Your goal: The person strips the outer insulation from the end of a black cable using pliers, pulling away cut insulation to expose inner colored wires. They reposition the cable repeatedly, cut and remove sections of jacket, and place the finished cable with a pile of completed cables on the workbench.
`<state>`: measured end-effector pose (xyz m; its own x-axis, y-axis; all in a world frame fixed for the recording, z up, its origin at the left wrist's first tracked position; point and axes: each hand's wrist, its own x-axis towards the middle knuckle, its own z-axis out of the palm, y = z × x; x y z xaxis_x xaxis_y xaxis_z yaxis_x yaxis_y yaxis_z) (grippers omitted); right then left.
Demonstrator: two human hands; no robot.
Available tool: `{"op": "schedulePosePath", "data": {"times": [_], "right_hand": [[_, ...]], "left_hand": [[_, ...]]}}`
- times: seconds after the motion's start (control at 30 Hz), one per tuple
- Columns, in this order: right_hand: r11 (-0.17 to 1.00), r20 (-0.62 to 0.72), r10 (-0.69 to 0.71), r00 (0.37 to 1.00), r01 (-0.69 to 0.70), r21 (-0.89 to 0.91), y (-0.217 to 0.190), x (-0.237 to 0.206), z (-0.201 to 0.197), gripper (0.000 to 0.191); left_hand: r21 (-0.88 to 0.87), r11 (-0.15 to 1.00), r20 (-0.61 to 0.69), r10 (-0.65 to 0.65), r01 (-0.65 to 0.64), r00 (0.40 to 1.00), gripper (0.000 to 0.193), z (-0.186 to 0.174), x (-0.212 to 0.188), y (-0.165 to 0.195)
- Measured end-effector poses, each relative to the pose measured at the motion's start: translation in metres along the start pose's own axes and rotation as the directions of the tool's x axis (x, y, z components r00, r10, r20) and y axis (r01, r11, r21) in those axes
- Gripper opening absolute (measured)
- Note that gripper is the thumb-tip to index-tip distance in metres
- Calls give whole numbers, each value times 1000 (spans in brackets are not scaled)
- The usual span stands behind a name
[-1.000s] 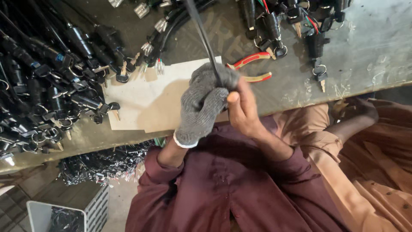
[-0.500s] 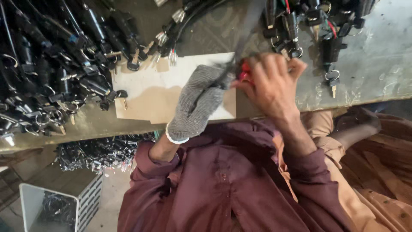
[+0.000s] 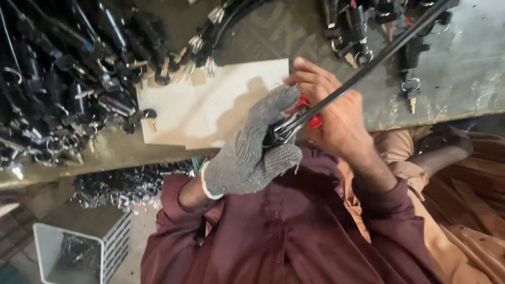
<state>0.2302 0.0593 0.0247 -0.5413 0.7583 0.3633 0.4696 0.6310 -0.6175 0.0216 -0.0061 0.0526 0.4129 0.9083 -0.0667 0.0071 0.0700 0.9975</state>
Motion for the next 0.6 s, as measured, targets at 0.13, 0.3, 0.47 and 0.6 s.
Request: {"op": "schedulePosePath", "data": {"times": [0.13,0.3,0.47,0.6], "right_hand": [[973,90,80,993,-58,-225,4,0,5,42],[985,72,45,996,-32,-169,15,-9,10,29],[993,22,120,993,-120,-25,8,-11,7,30],[989,22,148,989,-147,-23,-2,-11,11,30]], "left_hand": [[79,952,43,-301,297,953,77,-8,1,12],[306,949,79,60,-81,995,76,-16,1,20],[315,943,-150,159,-105,976,70,-2,1,1],[532,839,-244,280,-113,928,72,10,0,-21]]}}
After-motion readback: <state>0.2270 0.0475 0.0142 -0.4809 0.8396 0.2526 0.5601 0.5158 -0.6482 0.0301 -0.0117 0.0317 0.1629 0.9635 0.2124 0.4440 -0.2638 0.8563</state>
